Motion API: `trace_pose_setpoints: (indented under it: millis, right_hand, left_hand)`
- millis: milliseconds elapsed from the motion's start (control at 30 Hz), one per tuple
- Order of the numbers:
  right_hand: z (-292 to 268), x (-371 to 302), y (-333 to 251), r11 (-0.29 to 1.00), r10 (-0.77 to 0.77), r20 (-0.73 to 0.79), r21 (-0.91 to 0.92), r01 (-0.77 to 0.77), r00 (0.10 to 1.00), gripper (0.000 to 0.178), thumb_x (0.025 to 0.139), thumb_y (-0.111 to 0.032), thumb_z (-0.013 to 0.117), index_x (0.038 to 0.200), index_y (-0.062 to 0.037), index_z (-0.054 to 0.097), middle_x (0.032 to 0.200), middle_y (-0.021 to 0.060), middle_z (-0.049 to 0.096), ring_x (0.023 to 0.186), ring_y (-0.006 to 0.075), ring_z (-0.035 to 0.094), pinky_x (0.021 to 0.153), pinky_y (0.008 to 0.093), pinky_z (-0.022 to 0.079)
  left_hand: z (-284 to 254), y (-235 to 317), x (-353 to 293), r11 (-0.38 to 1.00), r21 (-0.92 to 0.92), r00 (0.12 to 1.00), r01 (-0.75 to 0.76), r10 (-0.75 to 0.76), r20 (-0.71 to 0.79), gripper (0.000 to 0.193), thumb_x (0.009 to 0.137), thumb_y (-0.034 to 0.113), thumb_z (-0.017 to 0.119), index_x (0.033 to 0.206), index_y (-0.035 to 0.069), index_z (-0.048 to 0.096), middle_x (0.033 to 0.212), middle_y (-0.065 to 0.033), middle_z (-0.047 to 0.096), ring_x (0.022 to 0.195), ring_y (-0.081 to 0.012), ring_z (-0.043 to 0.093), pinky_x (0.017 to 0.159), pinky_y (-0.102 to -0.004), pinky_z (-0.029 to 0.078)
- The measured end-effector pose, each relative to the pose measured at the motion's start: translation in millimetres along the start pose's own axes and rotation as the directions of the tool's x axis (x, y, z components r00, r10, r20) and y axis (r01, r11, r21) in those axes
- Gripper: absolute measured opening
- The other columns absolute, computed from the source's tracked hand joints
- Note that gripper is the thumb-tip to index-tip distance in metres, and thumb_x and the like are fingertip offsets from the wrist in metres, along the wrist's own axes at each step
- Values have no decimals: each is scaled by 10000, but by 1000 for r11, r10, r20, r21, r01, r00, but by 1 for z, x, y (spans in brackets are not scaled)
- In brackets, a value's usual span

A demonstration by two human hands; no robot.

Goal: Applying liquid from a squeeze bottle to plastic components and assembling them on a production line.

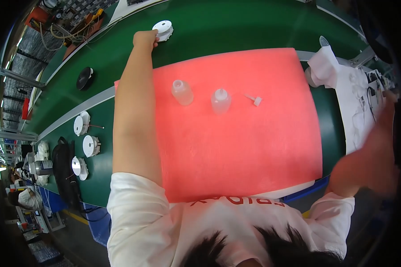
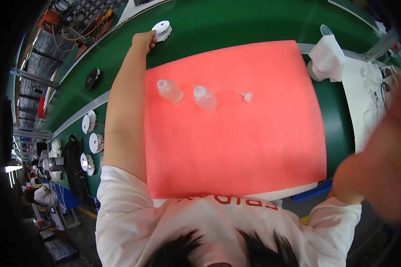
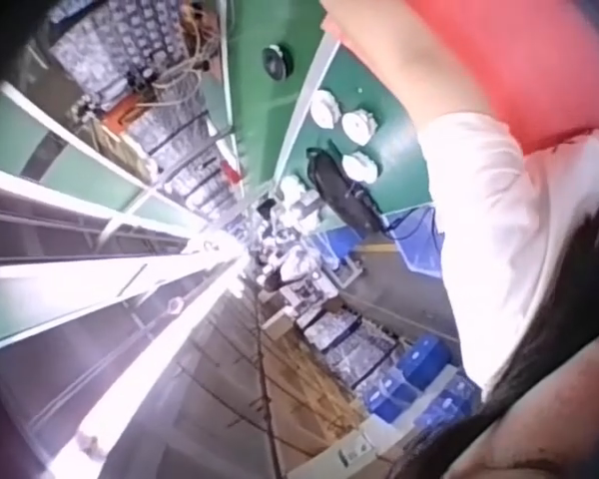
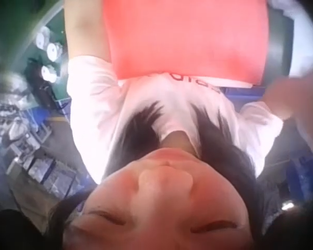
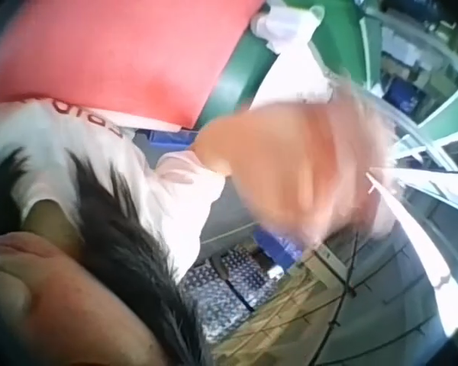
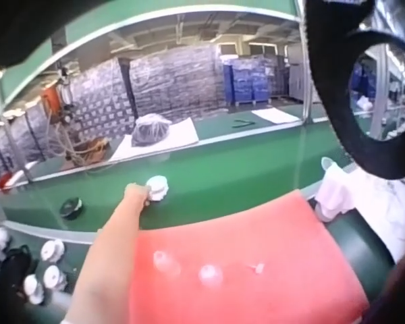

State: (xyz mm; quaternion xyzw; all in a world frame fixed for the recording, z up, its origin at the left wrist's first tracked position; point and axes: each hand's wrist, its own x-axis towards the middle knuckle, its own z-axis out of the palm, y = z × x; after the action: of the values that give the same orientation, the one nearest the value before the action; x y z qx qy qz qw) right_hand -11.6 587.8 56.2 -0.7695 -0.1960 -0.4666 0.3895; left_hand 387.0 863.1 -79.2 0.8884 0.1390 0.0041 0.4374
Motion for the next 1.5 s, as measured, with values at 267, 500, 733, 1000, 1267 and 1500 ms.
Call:
trace_pose_setpoints:
  millis: [267, 500, 733, 1000, 1267, 1500]
  right_hand:
    - [137, -9, 58, 926, 262, 742, -12, -378, 617, 340, 685, -53, 609, 1014, -33, 527, 848, 37, 523, 721, 119, 476, 661, 231, 394]
    - [161, -18, 72, 952, 237, 760, -59, -299, 605, 252, 675, -55, 611, 904, -35, 507, 794, 34, 504, 704, 124, 470, 627, 224, 389]
    - [168, -9, 45, 909, 409, 739, -277, -311, 536, 201, 679, -132, 626, 722, -38, 454, 647, 43, 424, 586, 116, 392, 538, 243, 344]
    - [157, -12, 24, 991, 132, 673, -72, -112, 728, 228, 720, -150, 622, 637, -33, 445, 541, 45, 369, 484, 132, 358, 455, 242, 291]
    - [172, -16, 6, 998, -39, 480, 58, 13, 876, 242, 766, -141, 588, 602, -30, 449, 477, 29, 378, 416, 114, 347, 400, 238, 284]
    - [157, -21, 19, 954, 203, 655, 34, -296, 728, 216, 784, -125, 559, 615, -30, 465, 510, 43, 434, 450, 104, 406, 421, 229, 314]
  left_hand:
    - [-110, -9, -58, 818, -568, 987, -92, 150, 56, 148, 773, 143, 577, 819, 2, 570, 623, -39, 579, 489, -100, 502, 400, -192, 287]
    - [-266, -111, -235, 977, -191, 991, -91, 108, 76, 158, 780, 190, 569, 730, 42, 548, 514, 15, 476, 416, -44, 408, 384, -166, 253]
    - [-299, -225, -286, 958, -47, 947, 284, -273, 170, 172, 763, 208, 594, 694, 57, 547, 548, 20, 485, 462, -62, 435, 424, -189, 306]
    - [-210, -138, -292, 935, 29, 929, -354, 355, -107, 280, 771, 146, 575, 1019, 25, 525, 829, -38, 561, 739, -79, 505, 588, -193, 374]
    - [-60, -38, -313, 689, -571, 756, -446, 631, 171, 434, 645, 87, 644, 1026, 10, 452, 863, -113, 577, 800, -210, 574, 672, -318, 460]
    - [-63, -24, -308, 812, -582, 635, -37, 469, 614, 279, 623, 40, 576, 885, 7, 489, 724, -39, 530, 674, -140, 550, 576, -270, 443]
